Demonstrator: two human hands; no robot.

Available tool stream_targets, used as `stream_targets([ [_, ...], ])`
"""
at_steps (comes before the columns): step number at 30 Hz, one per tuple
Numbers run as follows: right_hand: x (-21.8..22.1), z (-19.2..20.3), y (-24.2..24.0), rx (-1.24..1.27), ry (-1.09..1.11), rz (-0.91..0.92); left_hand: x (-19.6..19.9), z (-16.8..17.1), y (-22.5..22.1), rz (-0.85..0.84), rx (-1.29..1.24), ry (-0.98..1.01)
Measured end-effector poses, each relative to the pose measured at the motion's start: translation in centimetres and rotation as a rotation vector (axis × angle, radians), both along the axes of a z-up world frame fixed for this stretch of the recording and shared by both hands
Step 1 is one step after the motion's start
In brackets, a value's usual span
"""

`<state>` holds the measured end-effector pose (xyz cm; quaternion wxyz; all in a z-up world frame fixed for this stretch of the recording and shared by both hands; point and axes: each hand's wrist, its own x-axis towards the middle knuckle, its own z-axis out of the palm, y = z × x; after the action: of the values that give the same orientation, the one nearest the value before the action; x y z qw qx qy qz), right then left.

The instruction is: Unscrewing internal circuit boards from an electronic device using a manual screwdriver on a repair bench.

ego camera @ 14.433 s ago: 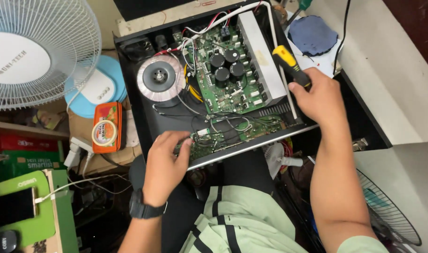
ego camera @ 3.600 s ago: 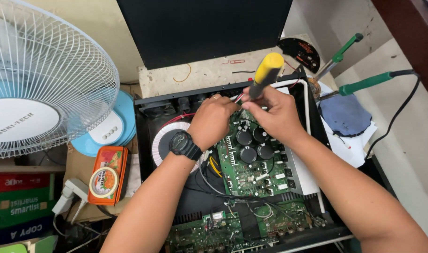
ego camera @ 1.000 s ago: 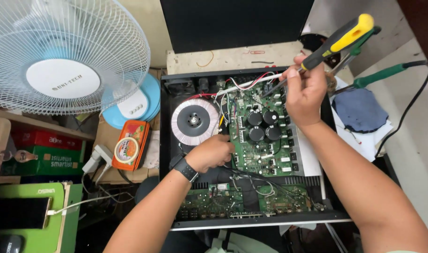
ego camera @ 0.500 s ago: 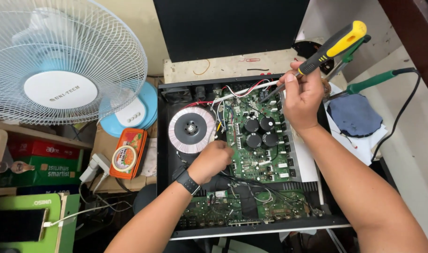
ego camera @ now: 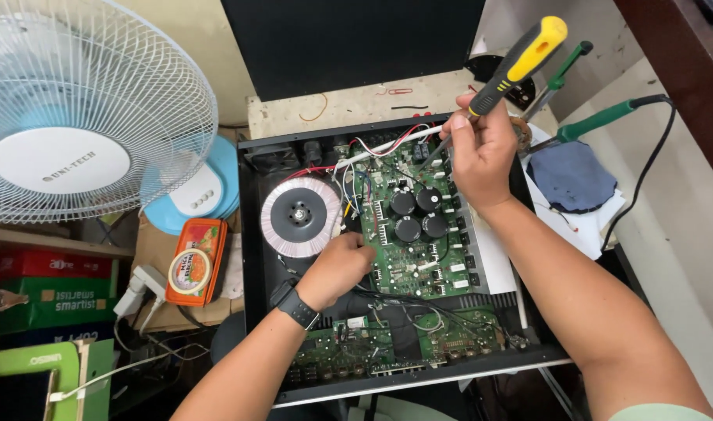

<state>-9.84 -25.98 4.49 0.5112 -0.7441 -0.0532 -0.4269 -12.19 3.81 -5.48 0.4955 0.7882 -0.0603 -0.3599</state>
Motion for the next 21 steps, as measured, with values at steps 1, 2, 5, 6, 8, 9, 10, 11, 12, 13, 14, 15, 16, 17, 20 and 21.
stream_targets([
  [1,0.0,0.1,0.0,0.000,0.003,-0.004,0.1,-0.1,0.0,-0.004,0.000,0.003],
  [2,0.0,0.2,0.0,-0.014,-0.001,-0.008,0.2,-0.3,-0.1,-0.004,0.021,0.007],
  [5,0.1,-0.1,-0.3,-0.023,-0.014,-0.015,0.2,0.5,-0.4,0.003,0.079,0.027],
  [6,0.2,-0.3,-0.4,-0.018,-0.031,-0.012,0.2,0.9,-0.4,0.018,0.115,0.037],
  [8,-0.9,1.3,0.7,-0.005,0.045,-0.028,-0.1,8.3,-0.9,-0.061,0.124,0.105],
  [9,-1.4,2.1,1.2,0.009,0.114,-0.038,-0.1,12.0,-1.1,-0.134,0.133,0.167],
  [10,-1.4,2.0,1.1,0.010,0.117,-0.043,-0.1,11.5,-1.0,-0.139,0.134,0.170],
  [11,-1.5,1.9,1.0,0.000,0.131,-0.051,-0.1,10.9,-0.8,-0.183,0.144,0.093],
  [12,-1.5,1.8,1.0,-0.009,0.145,-0.058,0.0,10.3,-0.6,-0.228,0.154,0.016],
  [13,-1.6,1.8,0.9,-0.005,0.154,-0.064,0.0,10.3,-0.5,-0.234,0.157,0.024],
  [14,-1.6,1.7,0.9,-0.031,0.152,-0.069,0.1,10.2,-0.5,-0.250,0.176,0.005],
  [15,-1.7,1.6,0.8,-0.056,0.153,-0.075,0.0,10.0,-0.4,-0.269,0.195,-0.012],
  [16,-1.8,1.5,0.8,-0.052,0.165,-0.082,0.0,10.3,-0.4,-0.278,0.197,-0.002],
  [17,-1.7,1.3,0.8,-0.060,0.153,-0.066,0.1,10.5,-0.4,-0.278,0.207,0.001],
  [20,-1.7,1.0,0.8,-0.064,0.129,-0.035,0.1,10.4,-0.6,-0.280,0.241,0.014],
  [21,-1.6,0.9,0.8,-0.063,0.111,-0.014,0.1,10.3,-0.7,-0.275,0.265,0.019],
])
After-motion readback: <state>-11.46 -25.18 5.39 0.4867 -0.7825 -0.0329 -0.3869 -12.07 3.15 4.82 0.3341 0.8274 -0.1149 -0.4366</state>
